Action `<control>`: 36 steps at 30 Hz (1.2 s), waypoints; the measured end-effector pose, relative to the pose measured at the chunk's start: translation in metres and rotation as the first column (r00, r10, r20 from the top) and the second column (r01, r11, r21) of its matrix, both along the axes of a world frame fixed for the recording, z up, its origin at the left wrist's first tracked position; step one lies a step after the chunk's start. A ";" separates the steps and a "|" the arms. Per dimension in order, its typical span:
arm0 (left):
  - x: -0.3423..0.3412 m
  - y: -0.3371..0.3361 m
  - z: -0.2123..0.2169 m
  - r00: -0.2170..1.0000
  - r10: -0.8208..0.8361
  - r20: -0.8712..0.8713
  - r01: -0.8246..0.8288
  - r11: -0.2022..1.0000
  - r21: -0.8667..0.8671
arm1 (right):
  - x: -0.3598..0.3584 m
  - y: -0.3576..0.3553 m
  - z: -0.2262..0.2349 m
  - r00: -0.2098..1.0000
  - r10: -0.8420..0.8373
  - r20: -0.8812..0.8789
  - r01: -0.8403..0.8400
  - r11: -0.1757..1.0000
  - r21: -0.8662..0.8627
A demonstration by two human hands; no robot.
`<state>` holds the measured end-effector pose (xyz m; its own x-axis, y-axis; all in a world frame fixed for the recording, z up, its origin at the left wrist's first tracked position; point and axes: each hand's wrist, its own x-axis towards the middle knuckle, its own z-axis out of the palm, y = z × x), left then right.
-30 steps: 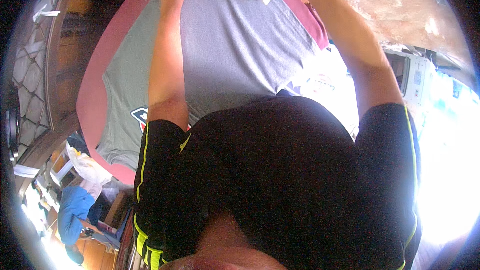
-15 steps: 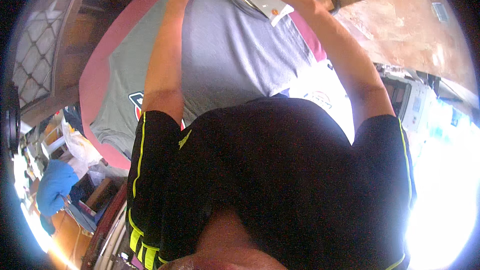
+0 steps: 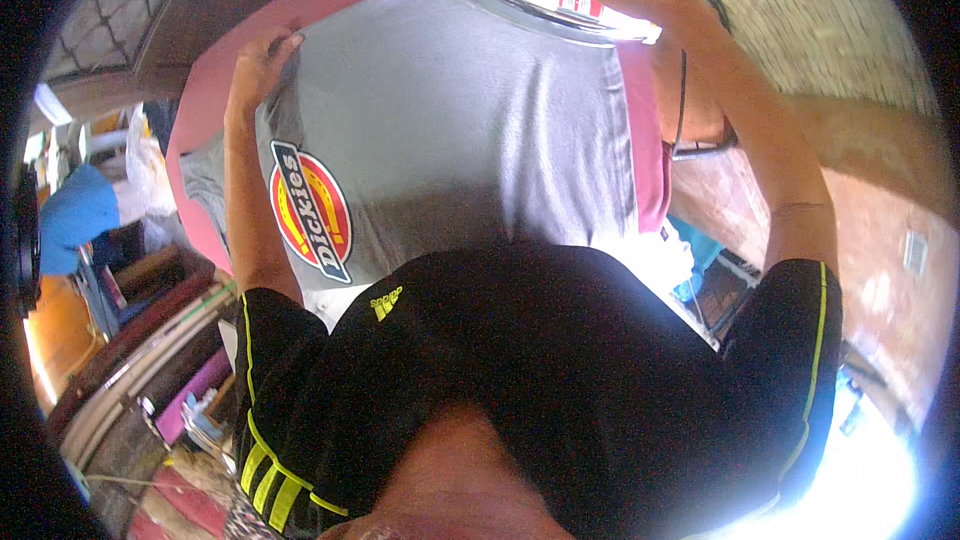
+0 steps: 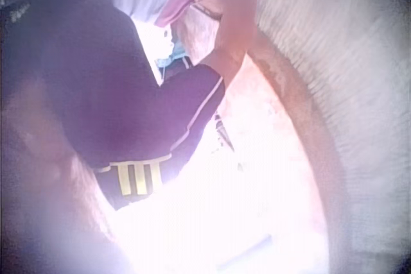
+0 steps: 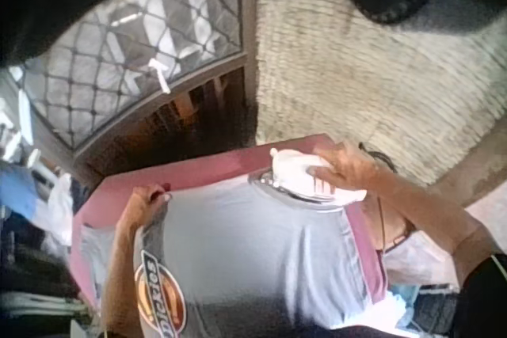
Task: The person irons a white Dickies t-shirt on a pink ironing board, smoothing the fabric and logo area. They then switch to a grey Dickies t-shirt, repeating the ironing process on the front and back. The person uses a white electric iron and handles the shirts by hand to adjust their position.
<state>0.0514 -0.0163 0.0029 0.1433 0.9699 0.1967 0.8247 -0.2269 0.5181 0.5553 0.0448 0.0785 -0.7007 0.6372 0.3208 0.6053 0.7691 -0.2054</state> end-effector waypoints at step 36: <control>-0.024 -0.034 -0.041 0.690 0.164 0.705 -0.372 0.916 0.151 | -0.245 -0.007 0.029 0.928 0.366 0.076 -0.337 0.907 -0.252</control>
